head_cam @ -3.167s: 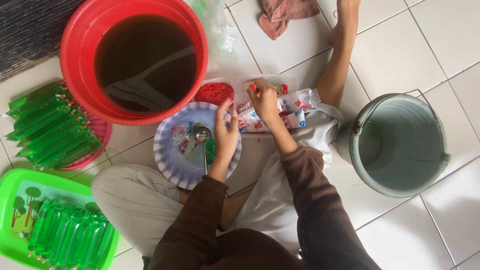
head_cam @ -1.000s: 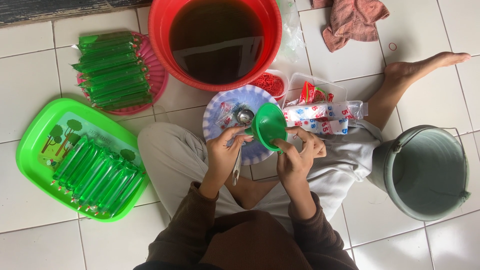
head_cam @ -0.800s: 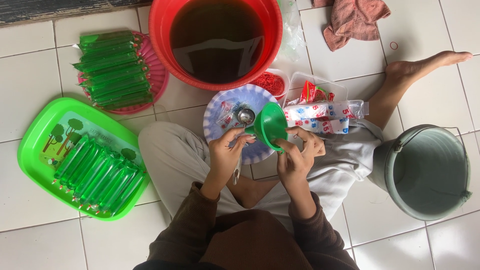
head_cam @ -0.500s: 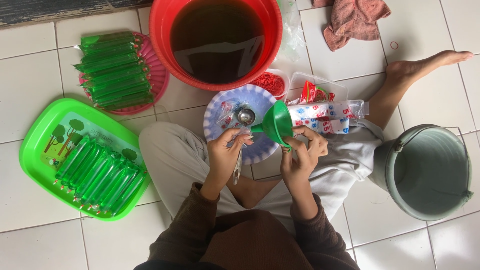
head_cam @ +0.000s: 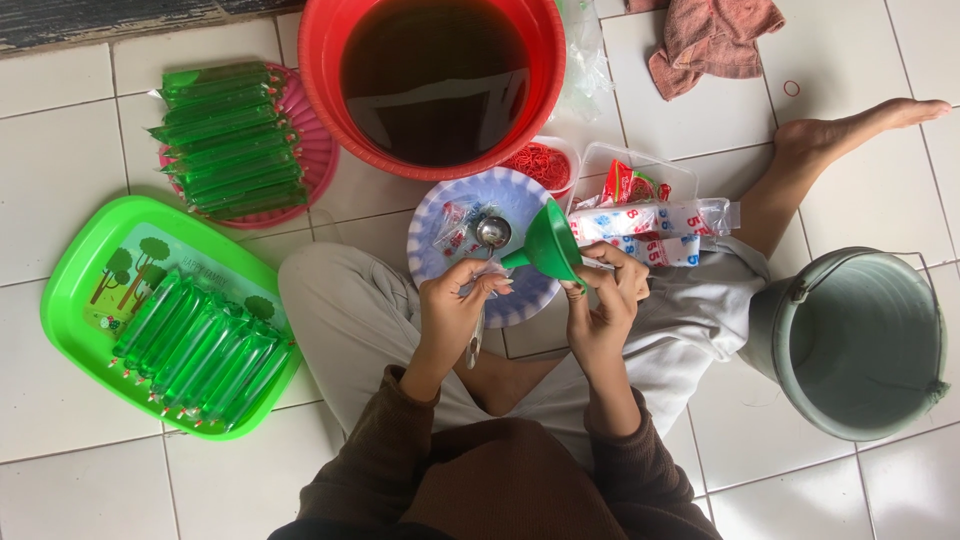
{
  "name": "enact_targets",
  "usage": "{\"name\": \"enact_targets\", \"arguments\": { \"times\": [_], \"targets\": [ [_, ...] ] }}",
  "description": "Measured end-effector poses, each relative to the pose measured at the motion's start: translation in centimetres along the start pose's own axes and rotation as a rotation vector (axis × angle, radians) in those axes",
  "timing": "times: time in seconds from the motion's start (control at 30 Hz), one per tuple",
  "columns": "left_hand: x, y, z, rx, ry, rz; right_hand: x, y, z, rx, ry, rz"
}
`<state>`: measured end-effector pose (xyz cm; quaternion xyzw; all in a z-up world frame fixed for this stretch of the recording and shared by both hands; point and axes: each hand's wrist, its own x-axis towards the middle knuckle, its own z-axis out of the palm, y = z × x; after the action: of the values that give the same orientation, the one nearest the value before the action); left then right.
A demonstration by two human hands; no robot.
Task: Filling small plastic tubes with green liquid using a ladle and funnel, then sealing them with rubber bands.
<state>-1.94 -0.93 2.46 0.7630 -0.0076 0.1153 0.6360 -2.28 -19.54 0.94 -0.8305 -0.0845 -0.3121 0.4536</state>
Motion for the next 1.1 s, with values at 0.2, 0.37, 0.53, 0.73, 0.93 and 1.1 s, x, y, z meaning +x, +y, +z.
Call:
{"name": "enact_targets", "arguments": {
  "times": [0.2, 0.37, 0.53, 0.73, 0.93, 1.1],
  "targets": [
    [-0.5, -1.4, -0.4, 0.076, -0.094, 0.058, 0.7, -0.9, -0.4, -0.146, -0.112, -0.158],
    [0.4, -1.9, -0.2, 0.166, -0.147, 0.246, 1.0, -2.4, -1.2, -0.301, -0.192, -0.314],
    [0.6, -2.5, -0.1, 0.142, -0.023, 0.469, 0.9, -3.2, -0.8, -0.385, -0.197, -0.446],
    [-0.1, -4.3, -0.7, 0.015, 0.188, 0.48, -0.7, -2.1, 1.7, -0.249, -0.141, -0.448],
    [2.6, -6.8, -3.9, 0.027, 0.364, 0.441, -4.8, 0.6, 5.2, -0.004, -0.379, -0.259],
    [5.6, -1.6, -5.3, -0.188, 0.214, 0.219, -11.0, 4.4, 7.3, -0.324, -0.663, -0.405]
  ]
}}
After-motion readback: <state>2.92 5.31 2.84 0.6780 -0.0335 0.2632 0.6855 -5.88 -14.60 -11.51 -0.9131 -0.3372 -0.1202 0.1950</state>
